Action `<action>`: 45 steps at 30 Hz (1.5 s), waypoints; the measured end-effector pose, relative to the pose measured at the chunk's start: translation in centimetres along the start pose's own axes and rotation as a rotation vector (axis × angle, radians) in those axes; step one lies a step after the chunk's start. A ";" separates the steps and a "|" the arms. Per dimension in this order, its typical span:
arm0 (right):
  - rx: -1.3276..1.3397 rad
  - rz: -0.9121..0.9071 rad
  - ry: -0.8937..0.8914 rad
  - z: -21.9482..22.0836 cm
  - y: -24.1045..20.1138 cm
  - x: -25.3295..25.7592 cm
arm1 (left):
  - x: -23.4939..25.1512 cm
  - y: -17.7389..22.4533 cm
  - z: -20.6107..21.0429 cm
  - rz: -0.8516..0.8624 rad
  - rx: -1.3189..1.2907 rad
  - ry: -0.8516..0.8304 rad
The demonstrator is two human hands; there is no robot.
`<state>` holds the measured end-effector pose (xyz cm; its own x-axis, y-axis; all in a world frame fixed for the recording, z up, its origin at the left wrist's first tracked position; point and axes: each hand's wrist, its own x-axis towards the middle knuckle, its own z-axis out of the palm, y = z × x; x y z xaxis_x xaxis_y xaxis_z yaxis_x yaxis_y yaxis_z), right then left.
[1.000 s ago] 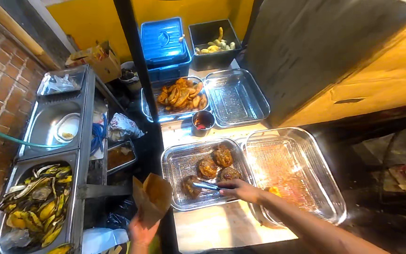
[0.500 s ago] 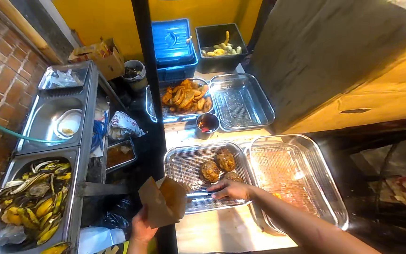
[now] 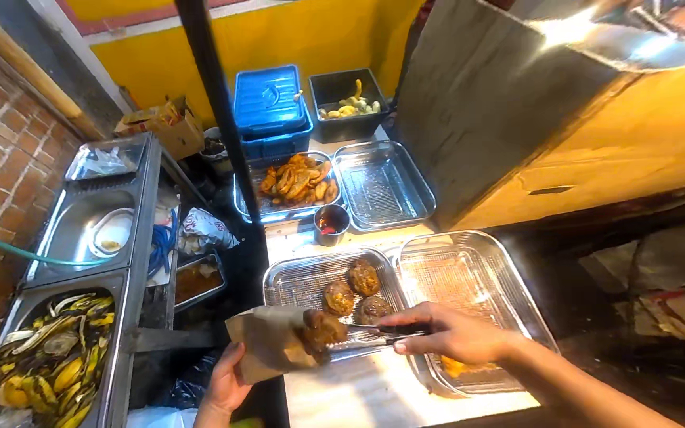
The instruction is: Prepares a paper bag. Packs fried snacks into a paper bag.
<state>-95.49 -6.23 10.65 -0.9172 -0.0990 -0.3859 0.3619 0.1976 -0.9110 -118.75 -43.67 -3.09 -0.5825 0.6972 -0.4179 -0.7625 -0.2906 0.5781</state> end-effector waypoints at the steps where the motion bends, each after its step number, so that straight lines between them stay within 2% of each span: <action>1: -0.086 0.029 0.002 -0.1 -0.4 -0.1 | 0.2 0.2 0.5 -0.012 0.040 -0.027; 3: -0.158 0.068 -0.012 -0.4 -1.2 -0.3 | 0.3 0.4 1.3 -0.037 0.087 -0.062; 7: -0.053 0.075 0.024 -1.0 -0.2 -0.5 | 0.0 0.9 2.9 -0.054 0.043 -0.077; 10: -0.300 0.116 0.081 -0.5 0.2 -1.0 | -0.5 1.3 3.6 -0.073 0.065 -0.084; 12: -0.401 0.085 0.031 0.0 0.2 -1.4 | -0.6 1.5 4.2 -0.085 0.179 -0.104; 15: -0.029 0.018 -0.079 0.8 2.1 -1.5 | -0.9 1.8 5.6 -0.051 0.379 -0.167; 17: 0.269 0.057 -0.102 2.0 4.1 -1.2 | -1.4 2.0 7.0 -0.021 0.450 -0.199; 20: 0.438 0.124 -0.127 3.5 6.0 -1.6 | -1.8 1.7 8.5 0.013 0.572 -0.198; 23: 0.626 0.041 -0.210 5.5 7.4 -2.0 | -2.5 1.0 9.0 0.059 0.683 -0.208; 25: 0.670 0.060 -0.185 6.8 7.6 -1.8 | -2.9 0.7 9.3 0.087 0.750 -0.218; 28: 0.586 0.139 -0.154 7.5 7.0 -1.5 | -2.8 0.6 9.8 0.092 0.887 -0.280; 31: 0.739 0.094 -0.234 8.0 7.6 -1.5 | -3.2 0.5 10.9 0.154 0.952 -0.214; 36: 0.913 0.186 -0.221 8.5 8.2 -1.4 | -3.4 0.4 11.4 0.234 1.013 -0.159; 40: 1.097 0.196 -0.296 9.4 8.3 -1.3 | -3.7 -0.2 11.6 0.466 1.071 -0.166; 43: 0.998 0.236 -0.215 9.7 7.6 -1.4 | -3.2 0.2 11.3 0.795 1.393 -0.132; 45: 1.002 0.208 -0.178 9.9 6.9 -1.6 | -3.2 0.8 11.5 0.952 1.476 -0.093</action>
<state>-89.84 -14.36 3.56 -0.8127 -0.3147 -0.4904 0.5571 -0.6662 -0.4957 -114.27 -38.64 6.79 -0.5771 0.7004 0.4200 0.7028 0.1640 0.6922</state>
